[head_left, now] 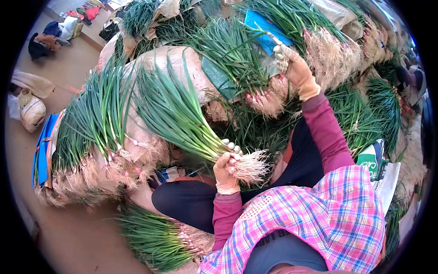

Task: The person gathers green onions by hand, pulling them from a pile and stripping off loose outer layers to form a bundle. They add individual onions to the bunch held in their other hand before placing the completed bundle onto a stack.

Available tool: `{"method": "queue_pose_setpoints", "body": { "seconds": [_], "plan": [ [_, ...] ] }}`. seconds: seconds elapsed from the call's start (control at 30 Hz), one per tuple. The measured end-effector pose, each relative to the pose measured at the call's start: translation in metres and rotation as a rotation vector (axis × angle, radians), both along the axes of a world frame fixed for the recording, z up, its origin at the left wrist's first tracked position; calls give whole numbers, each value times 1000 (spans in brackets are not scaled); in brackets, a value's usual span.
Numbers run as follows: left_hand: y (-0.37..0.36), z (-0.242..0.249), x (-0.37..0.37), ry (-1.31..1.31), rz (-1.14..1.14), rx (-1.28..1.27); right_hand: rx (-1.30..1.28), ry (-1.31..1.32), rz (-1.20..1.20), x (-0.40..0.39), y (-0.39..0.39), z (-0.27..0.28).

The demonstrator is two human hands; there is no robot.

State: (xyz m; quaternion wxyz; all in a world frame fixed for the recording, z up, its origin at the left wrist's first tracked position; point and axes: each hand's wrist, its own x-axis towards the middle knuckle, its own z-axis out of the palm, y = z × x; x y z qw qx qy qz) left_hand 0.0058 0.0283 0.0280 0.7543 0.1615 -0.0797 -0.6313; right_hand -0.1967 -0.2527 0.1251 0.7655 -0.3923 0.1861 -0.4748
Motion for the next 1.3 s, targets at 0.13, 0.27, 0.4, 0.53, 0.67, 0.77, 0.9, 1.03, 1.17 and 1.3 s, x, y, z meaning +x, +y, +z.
{"method": "queue_pose_setpoints", "body": {
  "seconds": [0.13,0.27,0.4,0.53,0.67,0.77,0.9,1.03,1.17,1.3],
  "plan": [
    [0,-4,-2,12,-11,-2,-288,541,104,24,65,-49],
    [8,-20,7,-84,-152,87,-63,405,428,55,172,-131],
    [14,-26,13,-287,-174,303,-200,622,564,56,195,-153],
    [7,-15,0,-236,-63,249,-229,817,77,56,157,-150],
    [10,-28,2,-181,-107,203,343,132,264,93,145,-121],
    [10,-24,1,-20,-85,183,571,-101,394,109,155,-131],
    [15,-21,2,6,-76,111,874,-108,246,113,175,-109],
    [9,-13,-9,15,-14,-26,719,-258,-96,109,121,-183],
    [13,-19,2,-192,-118,238,297,208,-99,108,142,-147],
    [7,-22,-6,-256,-204,383,96,479,-96,122,144,-137]
  ]
}}
